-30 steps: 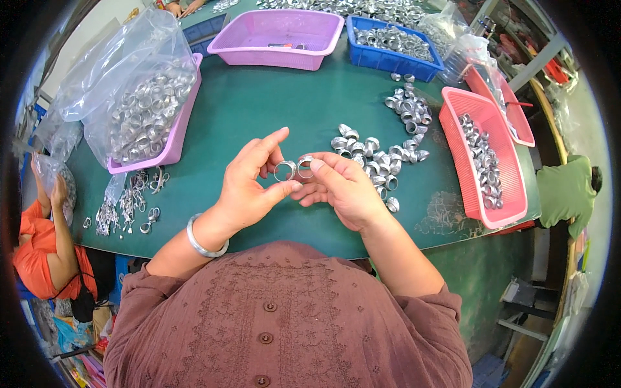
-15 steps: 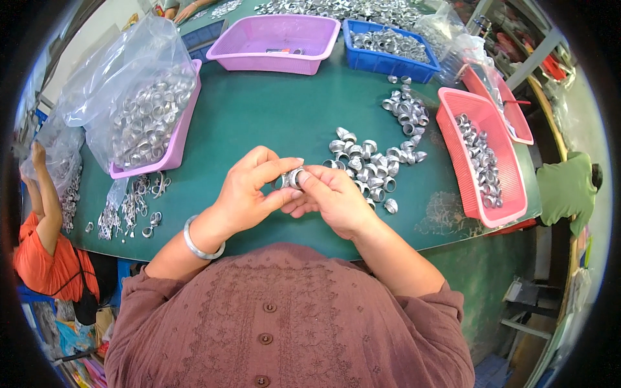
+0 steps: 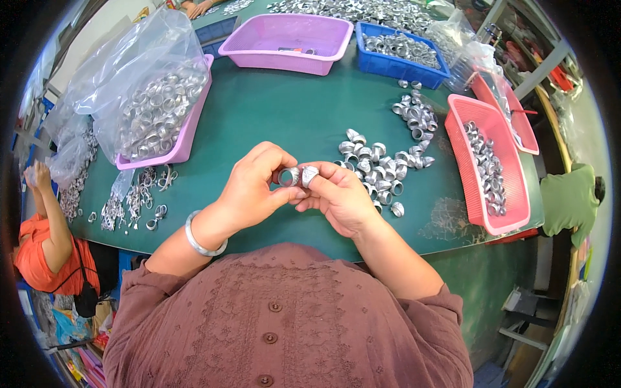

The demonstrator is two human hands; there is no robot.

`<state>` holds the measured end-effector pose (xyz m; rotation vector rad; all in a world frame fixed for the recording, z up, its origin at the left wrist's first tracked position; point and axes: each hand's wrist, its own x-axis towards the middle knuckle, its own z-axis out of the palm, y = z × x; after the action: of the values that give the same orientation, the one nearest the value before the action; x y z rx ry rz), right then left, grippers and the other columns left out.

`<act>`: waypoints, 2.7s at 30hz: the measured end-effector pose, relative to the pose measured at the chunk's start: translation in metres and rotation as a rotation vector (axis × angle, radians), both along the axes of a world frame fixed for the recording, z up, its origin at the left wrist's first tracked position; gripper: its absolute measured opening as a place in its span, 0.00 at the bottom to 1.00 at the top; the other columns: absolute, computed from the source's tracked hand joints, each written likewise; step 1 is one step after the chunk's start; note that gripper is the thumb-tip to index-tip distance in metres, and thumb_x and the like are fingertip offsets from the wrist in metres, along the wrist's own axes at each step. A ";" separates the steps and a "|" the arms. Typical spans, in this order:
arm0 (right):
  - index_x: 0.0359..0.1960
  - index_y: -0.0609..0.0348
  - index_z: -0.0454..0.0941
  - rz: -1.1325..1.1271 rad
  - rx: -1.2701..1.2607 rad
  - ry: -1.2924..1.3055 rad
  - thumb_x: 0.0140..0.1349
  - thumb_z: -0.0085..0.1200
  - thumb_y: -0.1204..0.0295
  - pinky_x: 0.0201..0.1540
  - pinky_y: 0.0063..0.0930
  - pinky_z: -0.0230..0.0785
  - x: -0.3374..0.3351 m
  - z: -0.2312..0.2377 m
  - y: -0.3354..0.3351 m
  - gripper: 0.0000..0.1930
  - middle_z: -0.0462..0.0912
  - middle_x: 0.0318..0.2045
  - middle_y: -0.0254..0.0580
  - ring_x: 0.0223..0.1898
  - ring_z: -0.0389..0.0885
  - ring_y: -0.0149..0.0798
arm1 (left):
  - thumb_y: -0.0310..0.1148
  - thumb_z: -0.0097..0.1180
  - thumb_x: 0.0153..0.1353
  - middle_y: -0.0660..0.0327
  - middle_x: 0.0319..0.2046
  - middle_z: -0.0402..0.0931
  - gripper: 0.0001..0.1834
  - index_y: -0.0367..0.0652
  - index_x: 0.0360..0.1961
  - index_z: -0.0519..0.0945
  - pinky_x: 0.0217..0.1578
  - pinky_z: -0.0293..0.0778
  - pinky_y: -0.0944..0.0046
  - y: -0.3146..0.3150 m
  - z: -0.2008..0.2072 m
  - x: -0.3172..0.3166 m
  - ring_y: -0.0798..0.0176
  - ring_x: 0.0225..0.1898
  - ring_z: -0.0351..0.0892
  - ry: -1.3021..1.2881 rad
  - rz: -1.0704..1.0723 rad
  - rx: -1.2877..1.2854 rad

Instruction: The person picks up metal rings from the table, rotates them, and turns them over by hand.

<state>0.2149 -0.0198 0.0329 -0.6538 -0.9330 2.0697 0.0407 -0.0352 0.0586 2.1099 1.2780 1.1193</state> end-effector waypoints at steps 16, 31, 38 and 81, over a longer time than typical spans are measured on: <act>0.39 0.65 0.72 0.079 -0.070 -0.008 0.63 0.44 0.70 0.29 0.24 0.73 0.002 -0.005 -0.002 0.10 0.78 0.28 0.42 0.27 0.80 0.36 | 0.26 0.69 0.35 0.66 0.27 0.66 0.33 0.39 0.48 0.73 0.25 0.67 0.75 -0.002 -0.003 -0.001 0.73 0.24 0.64 -0.160 -0.069 -0.113; 0.47 0.61 0.73 -0.005 0.485 -0.342 0.59 0.45 0.79 0.31 0.17 0.67 0.013 0.007 -0.002 0.14 0.78 0.30 0.36 0.29 0.75 0.25 | 0.18 0.62 0.39 0.62 0.27 0.67 0.41 0.44 0.58 0.63 0.26 0.70 0.71 -0.002 -0.003 -0.003 0.70 0.25 0.68 -0.020 -0.055 -0.009; 0.53 0.55 0.69 -0.018 1.143 -0.662 0.45 0.43 0.85 0.33 0.26 0.69 0.012 0.013 -0.009 0.29 0.79 0.36 0.46 0.32 0.79 0.44 | 0.16 0.61 0.38 0.61 0.27 0.68 0.42 0.44 0.59 0.61 0.25 0.71 0.71 -0.002 -0.004 -0.002 0.69 0.25 0.70 -0.033 -0.054 -0.006; 0.48 0.57 0.72 -0.149 1.179 -0.626 0.46 0.49 0.86 0.31 0.25 0.69 0.011 0.030 -0.016 0.24 0.80 0.35 0.42 0.30 0.79 0.37 | 0.22 0.58 0.51 0.52 0.42 0.73 0.43 0.45 0.64 0.48 0.40 0.75 0.68 0.005 -0.013 -0.014 0.65 0.40 0.75 -0.998 -0.513 -0.528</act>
<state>0.2260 -0.0362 0.0629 -0.6449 -2.0892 0.8512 0.0263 -0.0302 0.0454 1.0977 0.4311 1.1664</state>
